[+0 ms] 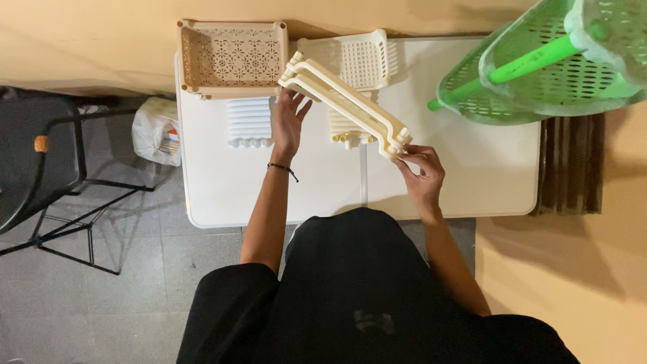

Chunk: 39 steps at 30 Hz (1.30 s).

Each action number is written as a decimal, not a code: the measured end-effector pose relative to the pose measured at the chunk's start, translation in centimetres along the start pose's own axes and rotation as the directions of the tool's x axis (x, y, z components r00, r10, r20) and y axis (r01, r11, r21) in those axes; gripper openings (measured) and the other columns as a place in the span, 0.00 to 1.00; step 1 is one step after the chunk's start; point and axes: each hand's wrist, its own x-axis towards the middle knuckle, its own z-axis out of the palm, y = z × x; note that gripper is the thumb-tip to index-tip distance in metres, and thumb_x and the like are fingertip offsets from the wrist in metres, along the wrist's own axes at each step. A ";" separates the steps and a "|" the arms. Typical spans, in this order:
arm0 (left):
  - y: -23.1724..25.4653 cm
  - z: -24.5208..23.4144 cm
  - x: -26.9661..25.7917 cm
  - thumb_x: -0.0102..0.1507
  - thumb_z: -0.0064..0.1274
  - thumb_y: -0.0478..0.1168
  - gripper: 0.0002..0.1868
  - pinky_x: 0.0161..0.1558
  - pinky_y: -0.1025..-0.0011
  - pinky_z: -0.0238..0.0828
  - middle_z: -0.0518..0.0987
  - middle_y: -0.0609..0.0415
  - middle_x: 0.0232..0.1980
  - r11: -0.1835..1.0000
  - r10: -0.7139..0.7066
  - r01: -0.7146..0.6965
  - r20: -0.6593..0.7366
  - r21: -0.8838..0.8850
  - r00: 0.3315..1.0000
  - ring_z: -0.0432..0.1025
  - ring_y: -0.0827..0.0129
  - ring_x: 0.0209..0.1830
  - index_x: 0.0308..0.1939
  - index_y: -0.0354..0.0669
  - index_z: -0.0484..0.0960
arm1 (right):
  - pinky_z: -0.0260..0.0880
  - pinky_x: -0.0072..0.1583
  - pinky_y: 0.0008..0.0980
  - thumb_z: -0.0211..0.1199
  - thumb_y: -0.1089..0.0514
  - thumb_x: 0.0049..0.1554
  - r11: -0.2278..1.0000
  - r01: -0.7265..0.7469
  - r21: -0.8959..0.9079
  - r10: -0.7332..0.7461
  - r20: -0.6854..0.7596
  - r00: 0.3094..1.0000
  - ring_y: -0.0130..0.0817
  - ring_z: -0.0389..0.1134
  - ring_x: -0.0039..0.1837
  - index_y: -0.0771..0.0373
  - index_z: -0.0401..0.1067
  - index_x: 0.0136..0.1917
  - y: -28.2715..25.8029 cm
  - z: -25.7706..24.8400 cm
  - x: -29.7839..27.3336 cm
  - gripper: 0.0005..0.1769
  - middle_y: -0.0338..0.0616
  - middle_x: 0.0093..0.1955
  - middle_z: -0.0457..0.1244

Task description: The person assembles a small plastic basket by inserting white plastic rods into the side panels and connecting them to form a frame. The person handles multiple basket components and rods, aligning and inserting them by hand to build the structure.

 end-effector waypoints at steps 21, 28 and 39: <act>-2.7 2.3 -0.5 0.72 0.39 0.56 0.35 0.63 0.62 0.71 0.71 0.44 0.71 0.888 -0.365 0.300 0.138 0.348 0.921 0.72 0.59 0.59 0.74 0.34 0.60 | 0.69 0.42 0.28 0.70 0.62 0.59 0.926 -0.131 -0.354 0.223 0.232 0.947 0.26 0.69 0.39 0.69 0.73 0.48 -14.2 1.1 3.7 0.09 0.42 0.39 0.68; -1.0 5.5 -2.5 0.78 0.36 0.60 0.38 0.61 0.61 0.70 0.59 0.29 0.73 0.622 0.007 0.013 -0.023 0.783 1.000 0.64 0.52 0.66 0.78 0.29 0.52 | 0.68 0.40 0.24 0.70 0.62 0.60 0.952 -0.221 -0.214 0.263 0.197 0.944 0.22 0.67 0.38 0.69 0.71 0.47 -13.7 2.8 5.2 0.09 0.39 0.37 0.68; 8.4 15.6 -7.6 0.71 0.54 0.47 0.20 0.27 0.65 0.66 0.76 0.46 0.23 0.619 -0.069 -0.055 0.124 0.784 0.990 0.70 0.60 0.21 0.38 0.29 0.76 | 0.70 0.42 0.25 0.70 0.65 0.59 0.939 -0.125 -0.321 0.190 0.182 0.965 0.24 0.69 0.38 0.67 0.72 0.48 -11.2 4.4 6.8 0.07 0.40 0.38 0.68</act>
